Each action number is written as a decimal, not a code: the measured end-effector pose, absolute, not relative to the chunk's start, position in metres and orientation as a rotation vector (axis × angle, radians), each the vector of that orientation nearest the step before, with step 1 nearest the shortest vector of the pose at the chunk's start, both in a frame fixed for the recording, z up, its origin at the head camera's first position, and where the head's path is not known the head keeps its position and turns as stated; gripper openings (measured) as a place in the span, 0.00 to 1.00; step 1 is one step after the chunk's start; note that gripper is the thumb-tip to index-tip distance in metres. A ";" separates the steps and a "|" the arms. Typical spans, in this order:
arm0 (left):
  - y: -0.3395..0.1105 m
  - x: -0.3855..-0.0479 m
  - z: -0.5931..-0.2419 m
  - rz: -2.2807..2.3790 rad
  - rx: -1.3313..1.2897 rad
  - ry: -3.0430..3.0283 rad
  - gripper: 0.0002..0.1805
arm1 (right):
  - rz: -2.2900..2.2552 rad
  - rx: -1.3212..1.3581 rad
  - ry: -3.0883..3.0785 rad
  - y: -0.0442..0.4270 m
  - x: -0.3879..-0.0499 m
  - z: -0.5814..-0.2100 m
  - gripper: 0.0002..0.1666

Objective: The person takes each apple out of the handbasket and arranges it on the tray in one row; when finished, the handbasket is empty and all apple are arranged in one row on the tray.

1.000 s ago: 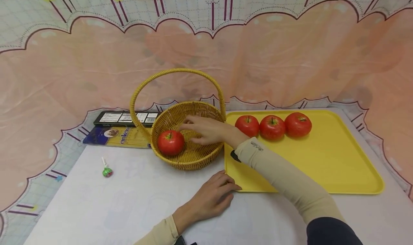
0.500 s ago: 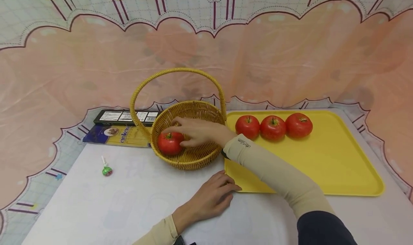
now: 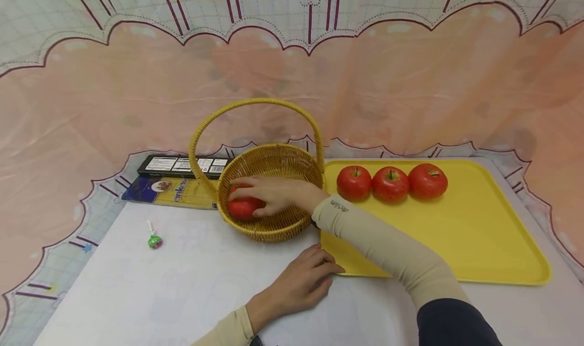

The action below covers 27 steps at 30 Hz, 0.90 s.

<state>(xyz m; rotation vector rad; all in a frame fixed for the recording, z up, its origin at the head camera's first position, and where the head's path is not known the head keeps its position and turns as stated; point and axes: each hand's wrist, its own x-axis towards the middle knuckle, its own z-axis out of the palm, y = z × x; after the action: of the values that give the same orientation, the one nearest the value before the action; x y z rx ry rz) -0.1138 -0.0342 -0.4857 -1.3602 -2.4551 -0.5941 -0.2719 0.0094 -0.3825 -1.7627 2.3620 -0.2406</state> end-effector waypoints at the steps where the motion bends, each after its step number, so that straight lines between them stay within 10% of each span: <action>1: -0.034 -0.114 -0.486 -0.592 -1.360 -2.456 0.14 | -0.248 -1.761 2.355 0.009 -0.272 -0.383 0.34; 27: -0.035 -0.114 -0.486 -0.578 -1.367 -2.445 0.14 | -0.360 -1.678 2.286 0.010 -0.270 -0.386 0.30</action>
<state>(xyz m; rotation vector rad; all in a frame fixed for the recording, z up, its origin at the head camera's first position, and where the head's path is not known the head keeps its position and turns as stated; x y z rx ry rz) -0.1135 -0.0348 -0.4861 -1.3674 -2.4453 -0.5782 -0.2703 0.0101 -0.3856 -1.6782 2.2856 -0.3600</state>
